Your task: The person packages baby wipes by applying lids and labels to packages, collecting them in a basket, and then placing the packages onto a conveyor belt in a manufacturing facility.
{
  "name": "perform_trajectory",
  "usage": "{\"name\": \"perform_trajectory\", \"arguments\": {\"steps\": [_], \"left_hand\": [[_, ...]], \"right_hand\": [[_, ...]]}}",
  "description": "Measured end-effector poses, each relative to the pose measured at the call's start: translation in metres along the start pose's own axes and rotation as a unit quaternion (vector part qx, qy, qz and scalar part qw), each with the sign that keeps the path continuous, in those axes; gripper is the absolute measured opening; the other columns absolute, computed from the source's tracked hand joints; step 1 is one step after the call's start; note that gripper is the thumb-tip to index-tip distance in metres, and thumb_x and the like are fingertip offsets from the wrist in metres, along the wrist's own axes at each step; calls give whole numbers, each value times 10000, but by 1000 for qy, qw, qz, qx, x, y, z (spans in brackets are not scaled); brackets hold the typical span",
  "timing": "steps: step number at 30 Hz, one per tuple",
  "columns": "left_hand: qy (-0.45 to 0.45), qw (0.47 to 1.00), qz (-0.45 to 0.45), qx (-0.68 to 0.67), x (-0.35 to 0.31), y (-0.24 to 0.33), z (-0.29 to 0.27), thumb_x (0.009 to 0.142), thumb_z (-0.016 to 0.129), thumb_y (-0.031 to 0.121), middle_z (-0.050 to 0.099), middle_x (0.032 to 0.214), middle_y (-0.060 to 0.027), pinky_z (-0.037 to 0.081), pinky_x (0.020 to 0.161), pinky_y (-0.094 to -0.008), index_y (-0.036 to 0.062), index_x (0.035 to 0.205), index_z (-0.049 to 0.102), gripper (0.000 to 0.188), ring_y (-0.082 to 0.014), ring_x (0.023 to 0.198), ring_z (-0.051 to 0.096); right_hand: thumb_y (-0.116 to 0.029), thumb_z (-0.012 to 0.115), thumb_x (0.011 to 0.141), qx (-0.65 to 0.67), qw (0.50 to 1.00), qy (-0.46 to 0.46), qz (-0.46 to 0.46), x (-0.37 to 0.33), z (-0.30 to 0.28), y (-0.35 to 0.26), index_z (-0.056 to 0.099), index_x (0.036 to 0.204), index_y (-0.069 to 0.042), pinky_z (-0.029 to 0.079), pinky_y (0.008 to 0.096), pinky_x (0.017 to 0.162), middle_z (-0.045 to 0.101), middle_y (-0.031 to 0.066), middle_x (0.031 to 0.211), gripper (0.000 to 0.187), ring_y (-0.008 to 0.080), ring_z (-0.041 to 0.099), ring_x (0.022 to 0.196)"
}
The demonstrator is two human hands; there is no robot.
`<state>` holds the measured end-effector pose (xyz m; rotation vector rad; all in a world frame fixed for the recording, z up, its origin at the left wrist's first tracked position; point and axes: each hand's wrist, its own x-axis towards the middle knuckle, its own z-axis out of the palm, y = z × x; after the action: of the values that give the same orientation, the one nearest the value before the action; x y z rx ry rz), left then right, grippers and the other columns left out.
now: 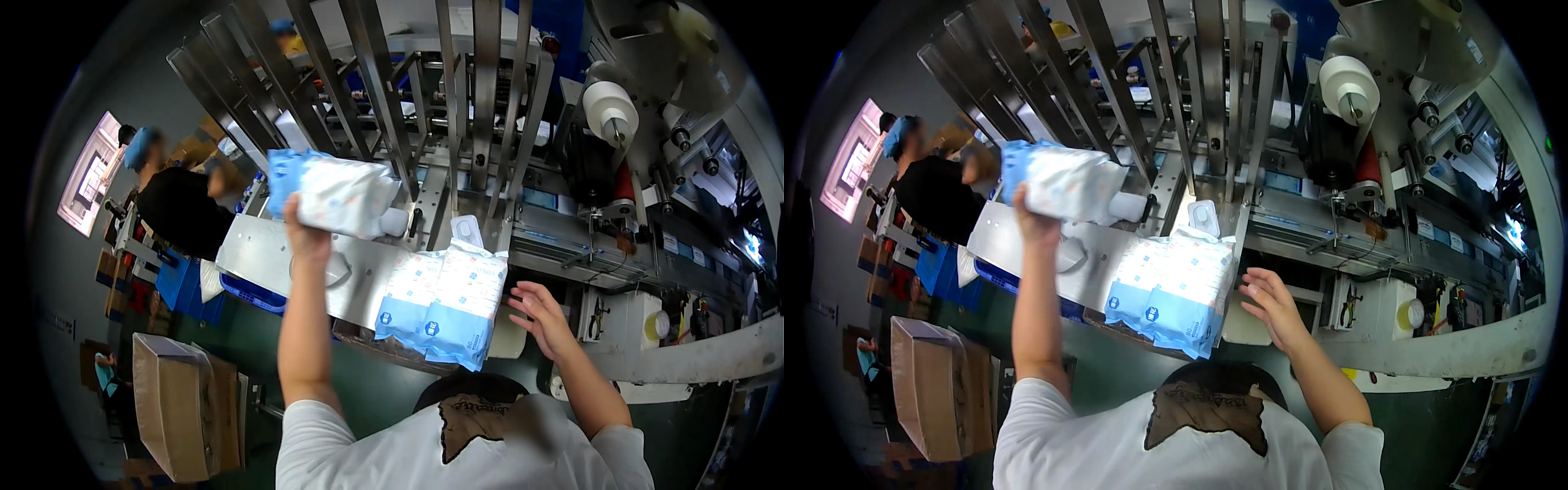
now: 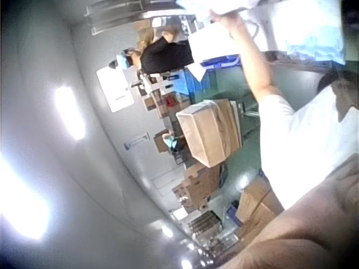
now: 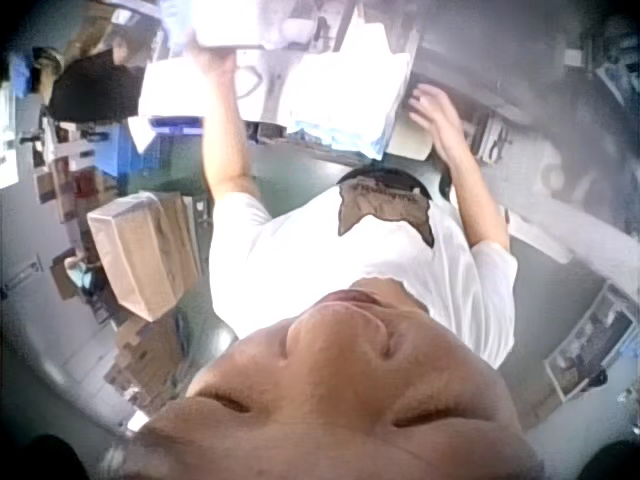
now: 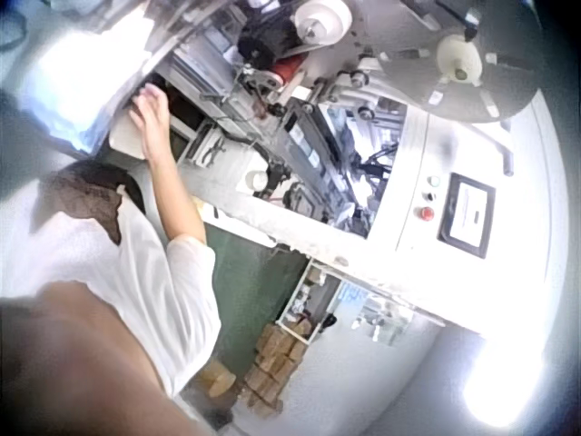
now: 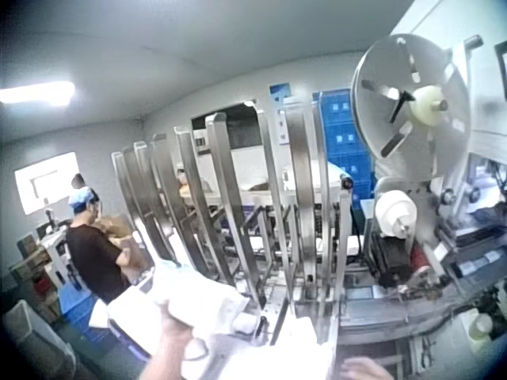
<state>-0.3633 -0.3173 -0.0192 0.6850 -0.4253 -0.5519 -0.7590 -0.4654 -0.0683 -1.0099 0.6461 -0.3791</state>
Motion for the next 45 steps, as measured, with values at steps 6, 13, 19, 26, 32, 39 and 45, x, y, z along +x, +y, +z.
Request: {"name": "perform_trajectory", "arguments": {"steps": [6,13,19,26,32,39,45], "left_hand": [[-39,951,-293,-87,-62,30,21,739,558,511,532,1212,-189,483,884,-454,-10,1272,431,756,-336,1032,572],[1,907,-419,37,-97,-12,28,753,396,747,539,1214,-176,461,910,-457,33,1282,447,890,-336,1072,551],[-53,929,-360,-69,-111,-16,17,757,425,735,472,1299,-163,440,930,-498,84,1370,335,899,-362,1105,525],[-218,859,-441,-142,-183,-57,57,721,409,747,365,1407,-103,351,990,-551,129,1398,301,924,-375,1240,395],[-311,837,-449,6,-278,-144,171,787,349,693,407,1357,-125,345,1010,-494,125,1380,320,822,-357,1216,411],[-444,634,-624,101,-479,-295,361,711,425,749,459,1306,-144,388,968,-506,68,1358,346,943,-366,1172,456],[-552,480,-678,71,-644,-347,527,597,606,750,458,1302,-156,420,962,-457,38,1361,307,1087,-325,1169,482]], "right_hand": [[-460,494,896,48,999,-14,2,10,42,8,77,1453,-108,121,404,1096,199,122,1466,780,267,177,1355],[-514,584,826,107,990,80,39,12,72,23,-14,1438,-41,359,352,999,220,190,1426,978,267,314,1287],[-561,613,771,-23,995,92,22,17,72,33,238,1384,-6,363,370,990,282,221,1374,908,298,352,1251],[-589,628,741,97,993,68,-3,-63,6,50,99,1430,-63,273,389,1063,235,202,1409,1015,300,263,1310],[-616,634,711,120,958,162,-204,-199,-102,85,32,1421,4,161,376,1099,189,176,1439,1119,277,175,1348],[-596,640,715,188,851,397,-288,-492,-232,120,12,1441,-70,227,384,1075,205,188,1423,1094,287,212,1325],[-574,621,724,197,747,521,-364,-651,-316,141,29,1437,-72,286,378,1033,251,184,1392,1054,292,301,1269]]}}
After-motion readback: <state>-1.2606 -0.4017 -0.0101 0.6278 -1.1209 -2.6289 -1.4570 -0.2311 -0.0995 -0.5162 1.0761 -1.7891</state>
